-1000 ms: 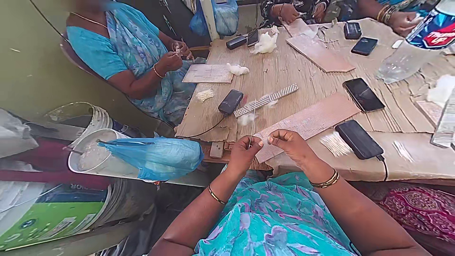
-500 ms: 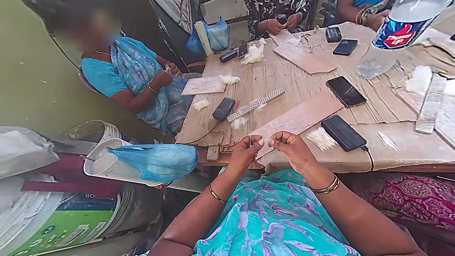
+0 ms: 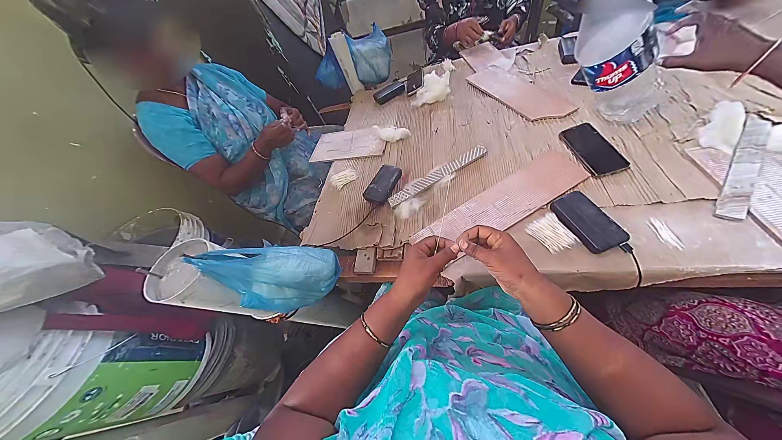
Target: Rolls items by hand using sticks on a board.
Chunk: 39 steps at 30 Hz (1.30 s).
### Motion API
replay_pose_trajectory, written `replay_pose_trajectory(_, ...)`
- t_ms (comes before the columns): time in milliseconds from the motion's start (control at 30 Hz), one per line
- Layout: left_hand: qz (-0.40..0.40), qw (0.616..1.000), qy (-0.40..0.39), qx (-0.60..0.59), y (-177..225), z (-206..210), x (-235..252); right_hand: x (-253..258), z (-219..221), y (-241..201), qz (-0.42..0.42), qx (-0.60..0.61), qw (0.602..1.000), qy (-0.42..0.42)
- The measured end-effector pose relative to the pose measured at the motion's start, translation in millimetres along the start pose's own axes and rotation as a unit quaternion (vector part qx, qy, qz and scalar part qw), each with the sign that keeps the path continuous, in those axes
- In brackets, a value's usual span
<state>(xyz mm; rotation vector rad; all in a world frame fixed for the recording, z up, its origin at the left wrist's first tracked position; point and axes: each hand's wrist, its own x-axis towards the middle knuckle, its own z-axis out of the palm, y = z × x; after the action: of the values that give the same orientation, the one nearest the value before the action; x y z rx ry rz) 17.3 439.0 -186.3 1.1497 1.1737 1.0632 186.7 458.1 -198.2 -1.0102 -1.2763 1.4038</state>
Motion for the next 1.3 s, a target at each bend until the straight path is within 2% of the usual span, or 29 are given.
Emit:
replay_pose_trajectory(333,-0.027,0.994,0.006,-0.102,-12,-14,-1,4,6,8,0.017,0.033,0.998,0.053)
replay_pose_trajectory(733,0.007,0.998,0.029,-0.059,-10,-13,11,6,6,10,0.023,0.037,0.998,0.040)
replay_pose_trajectory(1000,-0.010,0.997,0.052,-0.048,-1,-9,12,7,3,9,0.029,0.040,0.997,0.067)
replay_pose_trajectory(1300,-0.018,0.997,0.058,-0.043,-3,-11,11,9,10,7,0.046,0.043,0.998,0.027)
